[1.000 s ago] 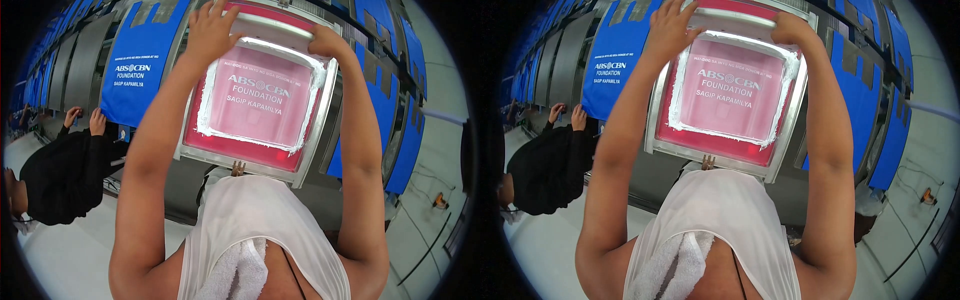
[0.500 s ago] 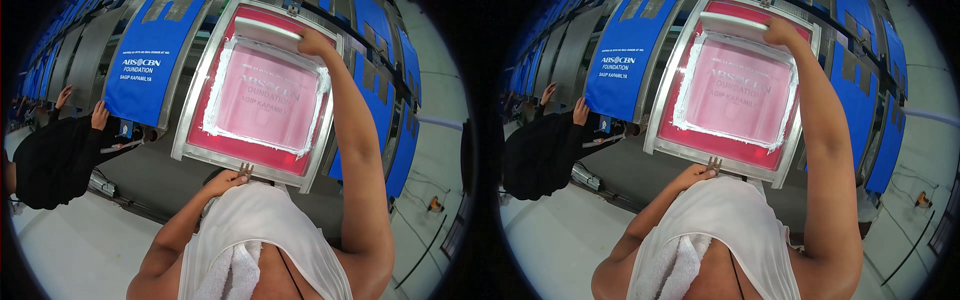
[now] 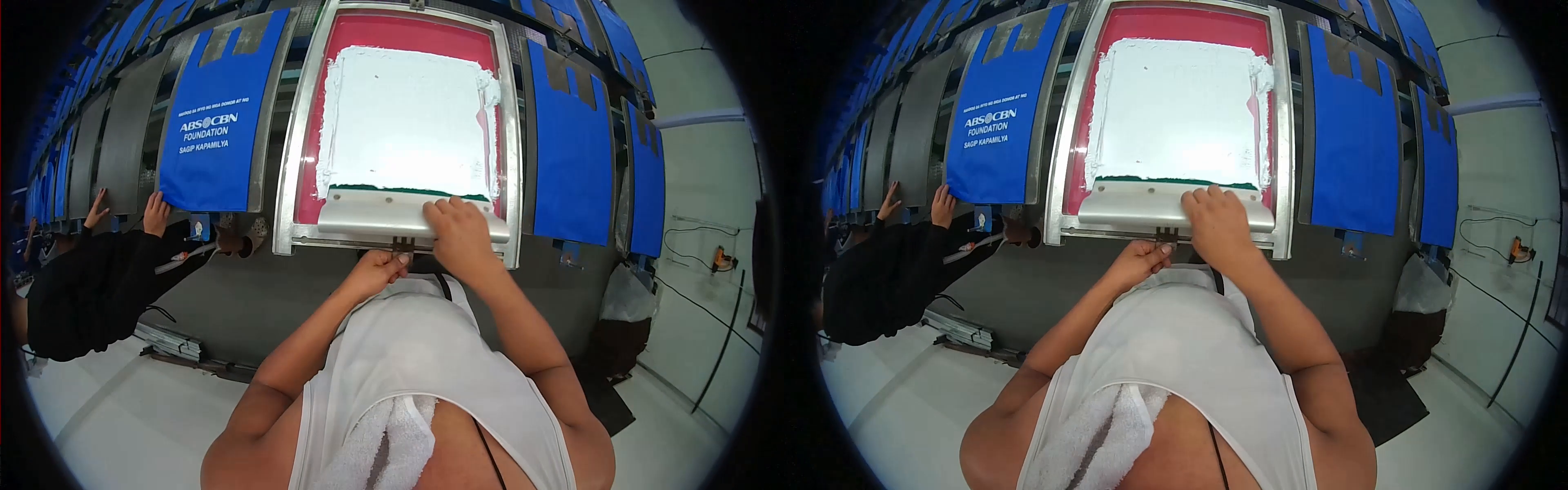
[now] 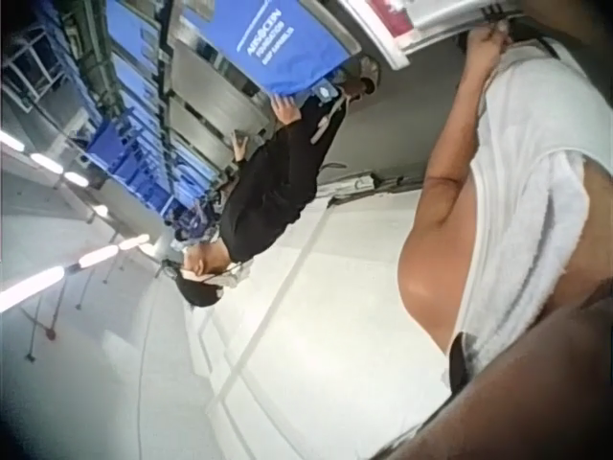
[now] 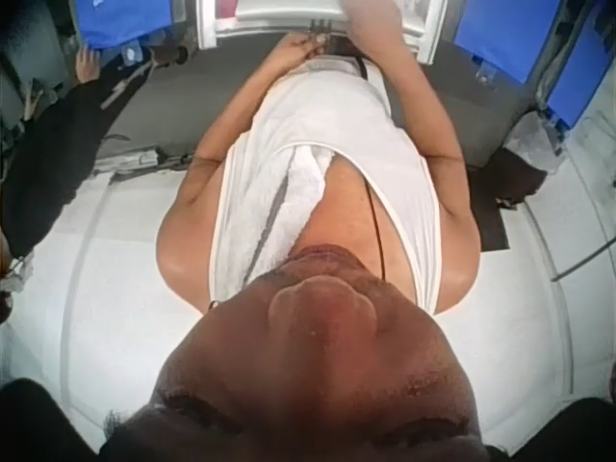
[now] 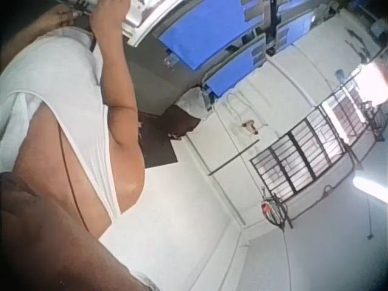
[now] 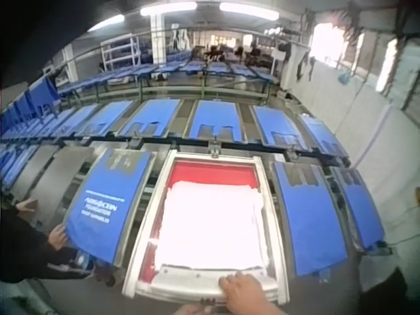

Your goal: Performing manual screen printing of a logo onto fabric panels using white ink and a squeegee on a production floor.

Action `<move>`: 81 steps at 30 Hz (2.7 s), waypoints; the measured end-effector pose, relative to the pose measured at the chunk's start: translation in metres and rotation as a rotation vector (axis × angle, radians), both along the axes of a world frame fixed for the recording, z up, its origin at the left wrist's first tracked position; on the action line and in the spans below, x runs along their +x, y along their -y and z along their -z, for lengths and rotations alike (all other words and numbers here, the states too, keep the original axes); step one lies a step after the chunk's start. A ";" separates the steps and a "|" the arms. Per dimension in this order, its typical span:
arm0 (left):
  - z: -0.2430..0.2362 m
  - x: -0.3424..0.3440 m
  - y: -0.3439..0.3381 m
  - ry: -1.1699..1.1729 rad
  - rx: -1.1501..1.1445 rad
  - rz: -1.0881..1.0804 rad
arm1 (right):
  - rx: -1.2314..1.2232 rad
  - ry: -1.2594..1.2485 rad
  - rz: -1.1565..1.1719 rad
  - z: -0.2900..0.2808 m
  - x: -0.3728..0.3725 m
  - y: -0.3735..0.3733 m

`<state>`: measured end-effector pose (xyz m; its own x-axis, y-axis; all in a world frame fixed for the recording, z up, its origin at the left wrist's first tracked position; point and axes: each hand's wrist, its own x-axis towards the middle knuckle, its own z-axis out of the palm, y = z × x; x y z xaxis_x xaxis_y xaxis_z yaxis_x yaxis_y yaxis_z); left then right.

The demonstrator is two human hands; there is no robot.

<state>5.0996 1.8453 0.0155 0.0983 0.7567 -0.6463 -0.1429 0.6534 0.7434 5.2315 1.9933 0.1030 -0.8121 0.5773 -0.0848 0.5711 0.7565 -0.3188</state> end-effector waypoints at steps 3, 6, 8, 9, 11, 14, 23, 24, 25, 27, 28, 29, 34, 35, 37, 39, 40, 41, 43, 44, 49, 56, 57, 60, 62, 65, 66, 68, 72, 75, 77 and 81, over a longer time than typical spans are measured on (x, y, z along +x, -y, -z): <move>0.013 0.004 -0.001 -0.166 -0.075 0.017 | -0.085 0.042 0.028 0.003 0.008 -0.009; 0.024 0.012 -0.001 -0.295 -0.143 0.002 | 0.006 -0.081 0.047 0.002 0.030 -0.046; 0.023 0.017 -0.002 -0.254 -0.199 -0.070 | 0.069 -0.068 0.058 0.002 0.058 -0.075; 0.018 0.018 -0.003 -0.281 -0.162 -0.065 | -0.017 -0.042 0.114 0.003 0.072 -0.090; 0.001 0.008 -0.004 -0.547 -0.132 0.145 | -0.120 -0.054 0.167 0.014 0.090 -0.117; -0.026 -0.031 -0.013 -0.982 -0.027 0.052 | -0.695 -0.333 0.312 0.048 0.088 -0.146; 0.020 -0.169 -0.040 -0.703 0.150 -0.604 | -1.014 -0.777 0.553 0.086 0.080 -0.156; 0.016 -0.161 -0.037 -0.747 0.179 -0.602 | -0.987 -0.820 0.519 0.078 0.087 -0.158; 0.009 -0.150 -0.033 -0.744 0.184 -0.601 | -1.021 -0.777 0.518 0.070 0.095 -0.160; -0.014 -0.120 -0.035 -0.805 0.220 -0.607 | -1.037 -0.642 0.543 0.051 0.129 -0.169; -0.019 -0.097 -0.046 -0.610 0.173 -0.692 | -0.976 -0.701 0.538 0.043 0.154 -0.174; -0.021 -0.068 -0.058 -0.623 0.212 -0.647 | -0.910 -0.754 0.540 0.036 0.183 -0.179; 0.011 0.099 -0.150 -0.513 0.267 -0.603 | -0.834 -0.768 0.666 0.029 0.356 -0.231; 0.016 0.131 -0.164 -0.521 0.329 -0.564 | -0.809 -0.770 0.700 0.034 0.387 -0.244; 0.018 0.186 -0.190 -0.548 0.312 -0.576 | -0.819 -0.775 0.675 0.037 0.443 -0.268; 0.011 0.225 -0.206 -0.574 0.284 -0.592 | -0.813 -0.772 0.719 0.039 0.478 -0.289; 0.005 0.243 -0.212 -0.578 0.250 -0.602 | -0.856 -0.759 0.674 0.042 0.492 -0.298; 0.001 0.246 -0.216 -0.581 0.209 -0.632 | -0.883 -0.743 0.682 0.046 0.492 -0.303; -0.005 0.256 -0.223 -0.576 0.239 -0.638 | -0.868 -0.703 0.724 0.050 0.500 -0.316; -0.005 0.258 -0.225 -0.548 0.179 -0.635 | -0.910 -0.721 0.659 0.053 0.500 -0.320; 0.018 0.254 -0.225 -0.701 0.229 -0.591 | -0.859 -0.703 0.638 0.072 0.499 -0.333; 0.037 0.256 -0.229 -0.560 0.204 -0.673 | -0.931 -0.723 0.573 0.094 0.504 -0.335; 0.036 0.255 -0.229 -0.520 0.200 -0.692 | -0.925 -0.735 0.572 0.095 0.505 -0.333; 0.038 0.254 -0.227 -0.564 0.208 -0.659 | -0.925 -0.736 0.585 0.099 0.507 -0.330; 0.043 0.254 -0.225 -0.543 0.247 -0.662 | -0.926 -0.729 0.605 0.101 0.508 -0.329; 0.046 0.253 -0.223 -0.562 0.265 -0.640 | -0.945 -0.739 0.585 0.098 0.507 -0.332; 0.044 0.252 -0.223 -0.593 0.277 -0.591 | -0.939 -0.685 0.578 0.094 0.505 -0.332; 0.031 0.252 -0.224 -0.638 0.279 -0.561 | -0.913 -0.638 0.563 0.080 0.501 -0.328; -0.024 0.265 -0.231 -1.196 0.535 -0.230 | -0.106 0.126 0.309 0.036 0.491 -0.288; -0.060 0.299 -0.248 -1.257 0.900 0.195 | -0.002 0.190 0.250 0.024 0.472 -0.237; -0.073 0.312 -0.268 -1.330 0.927 0.332 | 0.002 0.207 0.217 0.021 0.468 -0.224; -0.083 0.298 -0.324 -1.291 0.553 0.689 | -0.149 0.175 0.231 0.017 0.462 -0.279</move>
<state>5.3973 2.1693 0.0981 0.1322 0.9640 -0.2308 0.9570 -0.0635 0.2829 5.6933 2.2727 0.0856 -0.6266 0.7154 -0.3091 0.7782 0.5530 -0.2975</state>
